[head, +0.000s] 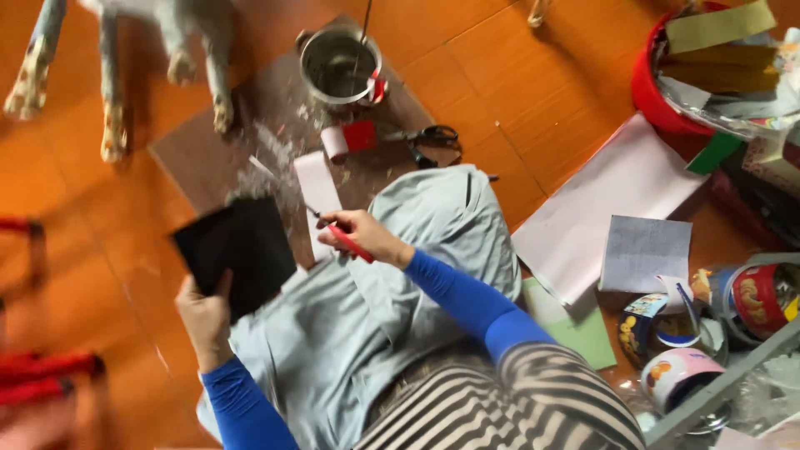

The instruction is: The recorder is cutting and folding sheets of paper and metallic film to decorate a paper-mache giraffe.

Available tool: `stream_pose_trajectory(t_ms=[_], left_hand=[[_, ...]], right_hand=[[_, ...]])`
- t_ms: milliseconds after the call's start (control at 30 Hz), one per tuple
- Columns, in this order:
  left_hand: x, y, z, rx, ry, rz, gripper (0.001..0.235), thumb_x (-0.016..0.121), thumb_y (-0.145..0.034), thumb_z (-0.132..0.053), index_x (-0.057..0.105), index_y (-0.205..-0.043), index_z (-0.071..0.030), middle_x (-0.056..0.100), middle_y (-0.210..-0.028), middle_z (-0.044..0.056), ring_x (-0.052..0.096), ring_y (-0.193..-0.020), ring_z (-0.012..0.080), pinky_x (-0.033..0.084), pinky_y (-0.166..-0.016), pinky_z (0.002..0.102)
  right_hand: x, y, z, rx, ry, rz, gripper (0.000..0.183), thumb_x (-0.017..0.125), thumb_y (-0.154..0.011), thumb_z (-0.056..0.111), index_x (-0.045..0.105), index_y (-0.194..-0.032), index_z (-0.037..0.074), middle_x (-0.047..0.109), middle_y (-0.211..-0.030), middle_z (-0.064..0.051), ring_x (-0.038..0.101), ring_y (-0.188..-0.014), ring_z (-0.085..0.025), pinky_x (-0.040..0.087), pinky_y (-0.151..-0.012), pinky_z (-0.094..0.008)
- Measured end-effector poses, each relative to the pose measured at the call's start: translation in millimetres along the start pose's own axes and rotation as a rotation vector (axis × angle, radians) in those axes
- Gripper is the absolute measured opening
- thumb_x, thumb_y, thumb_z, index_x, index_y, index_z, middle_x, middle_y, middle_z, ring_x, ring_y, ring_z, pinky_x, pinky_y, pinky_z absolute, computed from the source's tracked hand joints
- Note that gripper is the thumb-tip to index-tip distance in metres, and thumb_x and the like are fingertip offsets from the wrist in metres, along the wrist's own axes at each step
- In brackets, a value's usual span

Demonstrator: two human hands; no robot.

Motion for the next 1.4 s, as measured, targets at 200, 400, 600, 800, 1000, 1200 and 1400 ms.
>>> stream_pose_trajectory(t_ms=[200,400,600,800,1000,1200,1400], left_hand=[[-42.6,93.9,-29.2,-0.232,0.964,-0.458,0.039,0.071,-0.095,0.001,0.062,-0.133,-0.003,0.071,-0.124,0.012,0.073,-0.109,0.0272,0.062,-0.099,0.043],[-46.0,174.1,15.0,-0.32,1.286,-0.554,0.039,0.073,-0.097,-0.008,0.063,-0.135,-0.002,0.072,-0.125,0.012,0.073,-0.109,0.0276,0.062,-0.098,0.042],[-67.7,230.0,8.1,-0.324,1.405,-0.588,0.03,0.068,-0.102,-0.011,0.065,-0.13,-0.001,0.073,-0.12,0.012,0.073,-0.105,0.0264,0.061,-0.092,0.04],[-83.4,264.1,-0.6,-0.304,1.421,-0.649,0.031,0.068,-0.101,-0.011,0.064,-0.13,-0.003,0.073,-0.12,0.01,0.073,-0.106,0.0244,0.061,-0.092,0.038],[-73.7,280.3,0.9,-0.341,1.432,-0.64,0.035,0.07,-0.097,-0.011,0.064,-0.131,-0.004,0.073,-0.119,0.008,0.072,-0.104,0.0233,0.062,-0.09,0.037],[-64.2,284.2,4.0,-0.433,1.429,-0.645,0.026,0.073,-0.098,-0.01,0.067,-0.123,-0.005,0.074,-0.114,0.007,0.072,-0.1,0.0216,0.061,-0.089,0.036],[-52.8,287.1,-3.4,-0.402,1.394,-0.612,0.024,0.072,-0.096,-0.004,0.069,-0.119,-0.006,0.075,-0.112,0.007,0.073,-0.099,0.0201,0.061,-0.088,0.036]], right_hand=[[20.1,96.4,-13.9,0.057,-0.179,0.238,0.038,0.065,-0.101,0.031,0.058,-0.121,-0.001,0.059,-0.07,-0.006,0.053,-0.051,-0.011,0.042,-0.045,-0.025],[97.6,213.2,42.3,-0.029,-0.173,0.594,0.08,0.056,-0.095,0.072,0.046,-0.133,0.002,0.059,-0.085,-0.008,0.062,-0.083,-0.018,0.053,-0.075,-0.031],[139.1,261.3,-0.5,0.111,-0.306,0.677,0.081,0.059,-0.094,0.071,0.046,-0.13,0.0,0.055,-0.09,-0.009,0.059,-0.078,-0.02,0.053,-0.076,-0.035],[152.3,261.2,-2.2,0.111,-0.242,0.747,0.083,0.061,-0.093,0.072,0.045,-0.129,-0.001,0.056,-0.091,-0.01,0.059,-0.078,-0.02,0.052,-0.075,-0.034],[153.6,264.4,-18.9,0.21,-0.233,0.737,0.088,0.062,-0.09,0.075,0.047,-0.126,-0.003,0.057,-0.091,-0.012,0.058,-0.077,-0.02,0.05,-0.071,-0.033],[154.7,261.3,-14.2,0.25,-0.342,0.75,0.089,0.061,-0.089,0.076,0.046,-0.13,-0.001,0.057,-0.094,-0.012,0.059,-0.081,-0.022,0.051,-0.075,-0.035],[142.9,241.5,-38.7,0.321,-0.515,0.776,0.089,0.057,-0.085,0.079,0.046,-0.135,0.007,0.06,-0.095,-0.013,0.064,-0.086,-0.027,0.055,-0.072,-0.039]])
Point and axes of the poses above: each hand's wrist, its own y-axis away from the middle knuckle, its own x-axis out of the palm, z = x × y, the point moved 4 cm from there along -y, towards the middle knuckle
